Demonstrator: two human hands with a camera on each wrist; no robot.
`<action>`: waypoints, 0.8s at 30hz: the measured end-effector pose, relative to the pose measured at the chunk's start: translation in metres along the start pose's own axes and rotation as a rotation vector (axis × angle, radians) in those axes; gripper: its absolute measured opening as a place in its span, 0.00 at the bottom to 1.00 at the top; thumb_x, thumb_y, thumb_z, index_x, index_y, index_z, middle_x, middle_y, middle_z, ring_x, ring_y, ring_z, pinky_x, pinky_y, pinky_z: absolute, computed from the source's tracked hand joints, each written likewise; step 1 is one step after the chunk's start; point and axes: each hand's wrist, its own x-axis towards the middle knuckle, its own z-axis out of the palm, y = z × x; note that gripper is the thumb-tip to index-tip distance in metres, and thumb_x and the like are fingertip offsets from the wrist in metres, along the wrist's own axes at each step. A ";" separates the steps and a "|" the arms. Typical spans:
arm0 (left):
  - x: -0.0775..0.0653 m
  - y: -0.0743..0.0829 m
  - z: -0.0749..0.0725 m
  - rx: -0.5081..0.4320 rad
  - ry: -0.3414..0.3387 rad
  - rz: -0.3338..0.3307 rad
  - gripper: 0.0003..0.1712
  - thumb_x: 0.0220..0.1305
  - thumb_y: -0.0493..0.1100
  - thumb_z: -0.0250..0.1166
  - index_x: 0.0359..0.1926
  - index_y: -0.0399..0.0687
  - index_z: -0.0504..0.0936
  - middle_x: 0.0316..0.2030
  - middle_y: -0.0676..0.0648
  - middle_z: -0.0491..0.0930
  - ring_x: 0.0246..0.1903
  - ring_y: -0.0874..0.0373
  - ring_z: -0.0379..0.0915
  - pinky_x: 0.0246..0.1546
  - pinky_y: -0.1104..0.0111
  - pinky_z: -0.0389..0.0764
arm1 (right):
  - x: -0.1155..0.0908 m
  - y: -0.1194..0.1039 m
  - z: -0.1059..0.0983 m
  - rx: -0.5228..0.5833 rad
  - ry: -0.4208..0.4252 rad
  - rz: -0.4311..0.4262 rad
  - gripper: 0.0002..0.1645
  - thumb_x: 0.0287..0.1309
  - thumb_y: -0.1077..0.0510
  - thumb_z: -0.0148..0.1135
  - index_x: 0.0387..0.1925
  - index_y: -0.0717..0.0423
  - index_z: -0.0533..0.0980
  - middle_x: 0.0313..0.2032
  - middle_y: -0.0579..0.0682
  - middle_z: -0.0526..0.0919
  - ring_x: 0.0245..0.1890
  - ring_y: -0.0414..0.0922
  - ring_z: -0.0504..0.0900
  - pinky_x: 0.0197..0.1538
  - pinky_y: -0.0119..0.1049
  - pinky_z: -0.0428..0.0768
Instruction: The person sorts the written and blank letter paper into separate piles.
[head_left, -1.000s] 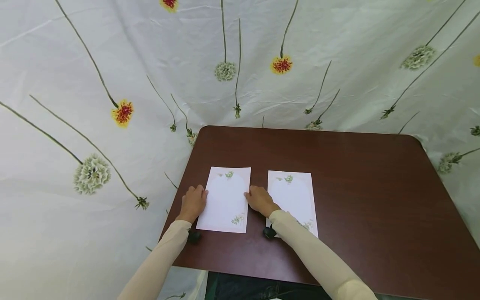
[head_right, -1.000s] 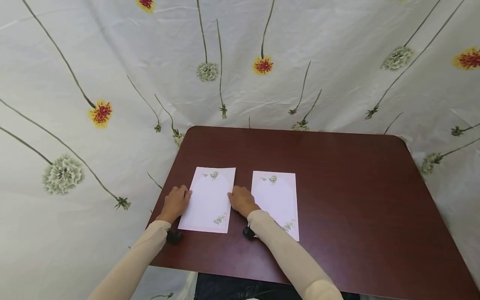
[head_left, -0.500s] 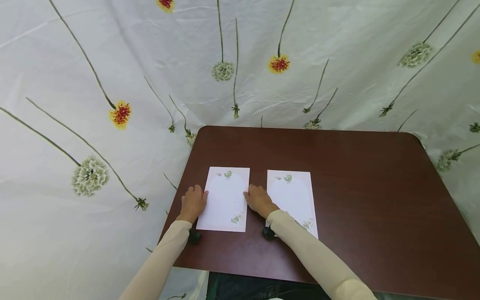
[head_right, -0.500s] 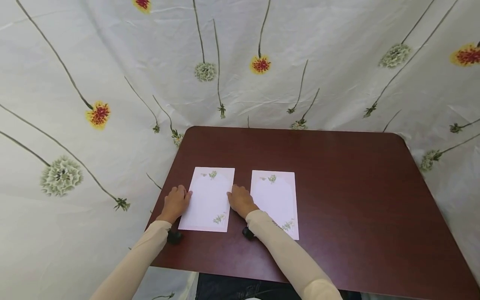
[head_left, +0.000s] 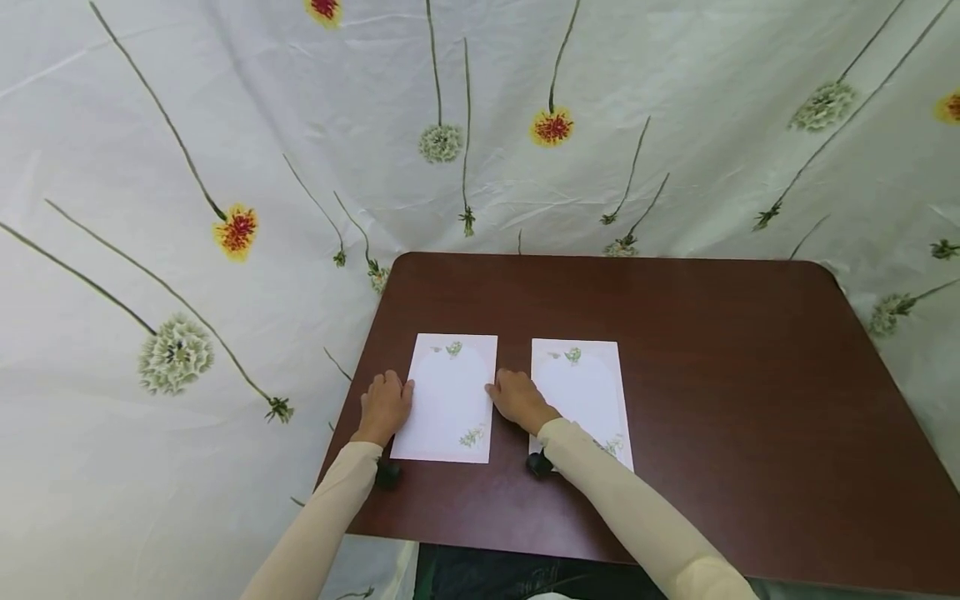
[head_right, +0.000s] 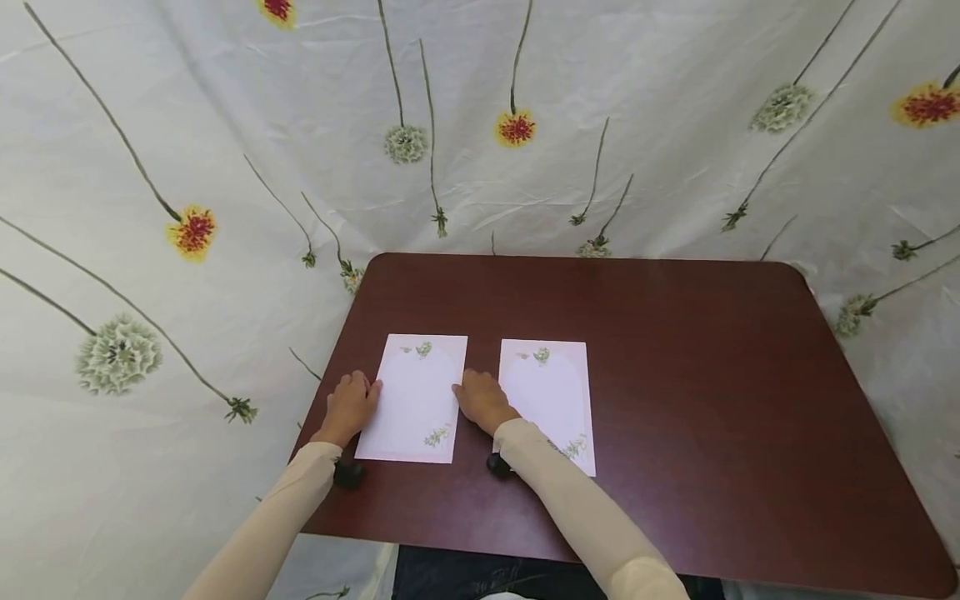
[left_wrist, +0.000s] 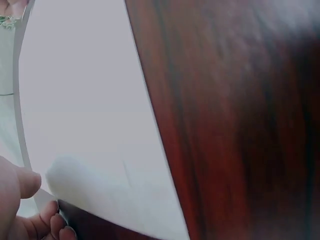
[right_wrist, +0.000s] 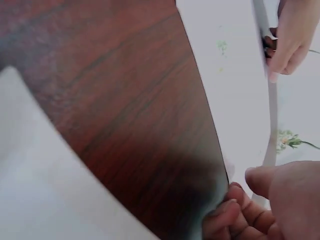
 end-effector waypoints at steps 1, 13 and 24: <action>0.000 0.002 0.001 0.002 0.005 0.000 0.19 0.81 0.47 0.55 0.43 0.31 0.70 0.42 0.30 0.73 0.43 0.35 0.73 0.46 0.46 0.69 | -0.002 0.002 -0.003 0.009 0.006 0.001 0.17 0.78 0.52 0.59 0.31 0.56 0.72 0.24 0.49 0.73 0.23 0.44 0.71 0.29 0.36 0.69; -0.005 0.052 0.024 -0.030 0.111 0.121 0.16 0.74 0.44 0.61 0.41 0.34 0.67 0.40 0.33 0.68 0.40 0.37 0.68 0.42 0.47 0.67 | -0.028 0.074 -0.065 -0.085 0.200 0.242 0.22 0.76 0.48 0.60 0.51 0.65 0.72 0.41 0.69 0.86 0.41 0.65 0.88 0.39 0.56 0.83; -0.015 0.131 0.062 -0.068 -0.008 0.378 0.16 0.74 0.47 0.64 0.37 0.41 0.69 0.34 0.42 0.67 0.34 0.47 0.65 0.38 0.53 0.66 | -0.058 0.139 -0.095 -0.025 0.205 0.461 0.35 0.77 0.46 0.59 0.64 0.71 0.61 0.49 0.74 0.84 0.48 0.68 0.86 0.44 0.58 0.83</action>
